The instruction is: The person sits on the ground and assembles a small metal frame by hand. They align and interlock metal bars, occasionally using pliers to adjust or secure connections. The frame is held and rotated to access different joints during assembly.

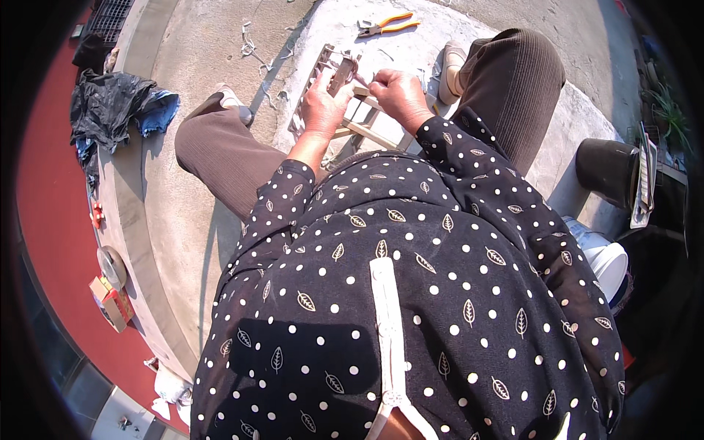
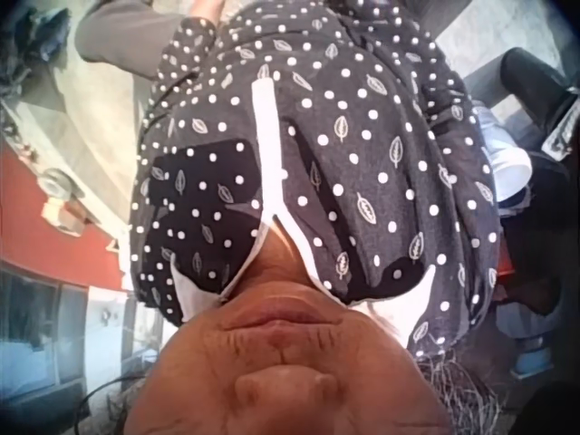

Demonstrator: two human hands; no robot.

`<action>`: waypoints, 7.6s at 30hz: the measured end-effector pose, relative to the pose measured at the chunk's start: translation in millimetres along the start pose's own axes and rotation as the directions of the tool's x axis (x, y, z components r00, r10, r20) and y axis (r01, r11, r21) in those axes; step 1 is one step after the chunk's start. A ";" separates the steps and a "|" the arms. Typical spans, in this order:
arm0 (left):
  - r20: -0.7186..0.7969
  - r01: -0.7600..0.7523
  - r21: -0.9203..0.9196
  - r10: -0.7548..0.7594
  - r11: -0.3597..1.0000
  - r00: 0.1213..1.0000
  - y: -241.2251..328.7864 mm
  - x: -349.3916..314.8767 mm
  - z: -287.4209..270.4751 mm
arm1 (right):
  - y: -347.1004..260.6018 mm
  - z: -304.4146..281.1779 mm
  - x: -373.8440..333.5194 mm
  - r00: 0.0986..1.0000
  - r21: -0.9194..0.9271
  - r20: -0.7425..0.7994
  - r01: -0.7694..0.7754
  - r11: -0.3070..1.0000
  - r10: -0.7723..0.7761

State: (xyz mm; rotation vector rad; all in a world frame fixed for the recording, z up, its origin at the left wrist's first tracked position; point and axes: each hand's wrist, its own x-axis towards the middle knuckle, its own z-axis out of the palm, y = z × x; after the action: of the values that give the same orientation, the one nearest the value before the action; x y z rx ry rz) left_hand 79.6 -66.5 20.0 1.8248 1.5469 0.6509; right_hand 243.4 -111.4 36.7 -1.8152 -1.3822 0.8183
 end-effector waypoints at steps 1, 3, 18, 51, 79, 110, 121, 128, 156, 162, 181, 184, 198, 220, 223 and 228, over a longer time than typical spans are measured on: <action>-0.016 -0.012 0.009 0.012 1.000 1.000 -1.5 -0.7 0.7 | -8.2 -1.9 -2.9 0.999 0.015 0.012 0.030 0.999 -0.030; -0.041 -0.043 0.025 0.044 0.999 0.998 -0.8 -0.1 3.8 | -6.4 -2.2 -3.2 0.996 0.000 0.042 0.079 0.997 -0.079; -0.214 -0.281 0.431 0.399 0.857 0.892 3.5 0.5 2.3 | -4.8 8.0 3.9 0.972 0.160 0.138 0.167 0.973 -0.189; -0.088 -0.458 0.196 0.481 0.867 0.873 -2.2 3.8 0.6 | -6.7 12.8 14.6 0.948 0.327 0.284 0.041 0.944 -0.140; -0.237 -0.424 0.129 0.443 0.897 0.865 1.9 0.1 8.2 | 10.2 39.0 27.3 0.817 0.823 0.426 -0.529 0.208 0.389; -0.231 -0.422 0.178 0.455 0.889 0.860 7.7 -1.3 1.7 | 8.5 24.0 43.8 0.980 0.336 0.198 -0.039 0.941 -0.030; -0.333 -0.393 0.129 0.413 0.911 0.848 0.3 1.6 2.5 | 11.0 25.4 46.0 0.954 0.410 0.291 -0.062 0.910 -0.066; -0.299 -0.195 -0.059 0.169 0.979 0.939 -3.5 8.4 0.7 | 8.3 28.7 40.7 0.975 0.413 0.195 0.019 0.911 -0.109; -0.264 -0.459 0.038 0.452 0.887 0.852 5.7 11.8 -13.9 | -6.2 30.8 31.6 0.953 0.594 0.294 -0.120 0.795 -0.077; -0.260 -0.412 0.036 0.406 0.911 0.876 1.7 3.3 -17.3 | -3.6 41.8 32.4 0.951 0.627 0.293 -0.115 0.770 -0.097; -0.292 -0.290 -0.046 0.265 0.956 0.919 -12.4 -3.6 -29.8 | -23.0 58.5 25.2 0.962 0.299 0.131 0.191 0.935 -0.239; -0.304 -0.294 -0.019 0.274 0.956 0.912 -14.1 -3.3 -25.7 | -23.4 58.8 26.5 0.968 0.285 0.127 0.172 0.943 -0.215; -0.382 -0.354 0.063 0.350 0.933 0.855 -4.9 -8.2 -24.8 | -14.4 62.6 36.0 0.943 0.518 0.292 -0.018 0.855 -0.157; -0.384 -0.367 0.068 0.364 0.928 0.848 -7.2 -3.6 -21.1 | -13.0 57.8 33.3 0.938 0.335 0.121 0.270 0.903 -0.325; -0.370 -0.373 0.026 0.355 0.928 0.858 -8.5 -1.8 -21.5 | -13.2 57.0 33.8 0.933 0.335 0.110 0.289 0.897 -0.341; -0.341 -0.353 0.010 0.335 0.936 0.878 -13.2 2.7 -22.6 | -15.2 52.6 33.8 0.909 0.287 0.107 0.359 0.888 -0.402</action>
State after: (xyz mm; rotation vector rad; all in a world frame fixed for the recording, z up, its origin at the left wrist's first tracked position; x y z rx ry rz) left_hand 54.9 -59.0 25.1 2.0477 1.3986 1.2186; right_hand 200.2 -67.6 17.9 -1.2398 -1.5867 0.9017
